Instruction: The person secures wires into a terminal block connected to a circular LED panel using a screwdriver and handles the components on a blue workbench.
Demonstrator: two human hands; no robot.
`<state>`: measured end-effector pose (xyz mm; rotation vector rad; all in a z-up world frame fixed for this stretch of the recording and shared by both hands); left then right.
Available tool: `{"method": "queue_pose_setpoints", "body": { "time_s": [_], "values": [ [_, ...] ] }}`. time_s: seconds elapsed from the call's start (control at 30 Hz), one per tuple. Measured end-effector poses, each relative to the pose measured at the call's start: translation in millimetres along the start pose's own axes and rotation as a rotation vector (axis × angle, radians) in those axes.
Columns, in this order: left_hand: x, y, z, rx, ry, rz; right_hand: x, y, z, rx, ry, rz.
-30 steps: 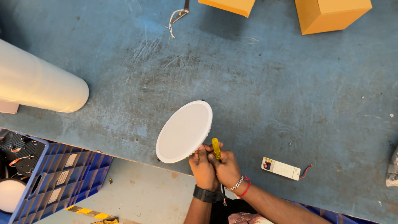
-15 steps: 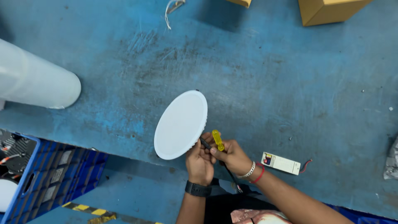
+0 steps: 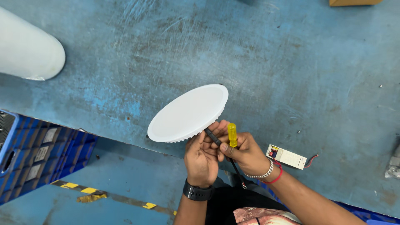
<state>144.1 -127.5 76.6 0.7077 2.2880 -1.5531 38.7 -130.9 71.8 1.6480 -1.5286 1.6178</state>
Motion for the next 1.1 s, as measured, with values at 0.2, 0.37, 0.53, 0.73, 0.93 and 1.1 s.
{"method": "queue_pose_setpoints", "body": {
  "time_s": [0.2,0.37,0.53,0.73,0.93,1.1],
  "values": [
    [-4,-6,-2,0.052,-0.023,-0.027,0,1,-1,-0.006,-0.011,0.037],
    [1,-5,0,0.074,-0.053,-0.028,-3,4,-3,-0.028,-0.046,0.123],
    [9,-1,4,0.09,-0.065,-0.12,-4,3,-5,-0.07,-0.088,0.128],
    [11,-6,3,-0.016,0.027,-0.077,-7,4,-7,-0.099,-0.056,-0.003],
    [12,-4,7,0.06,-0.084,-0.083,-7,6,-9,-0.178,-0.021,-0.119],
    [17,-4,6,0.013,-0.122,-0.04,-17,10,-13,-0.341,-0.009,0.023]
  ]
}}
Point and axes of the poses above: each hand's wrist, its own z-axis towards the middle knuckle, its own y-axis out of the back of the hand, x = y × z, the point moved 10 cm from there along z, towards the middle knuckle
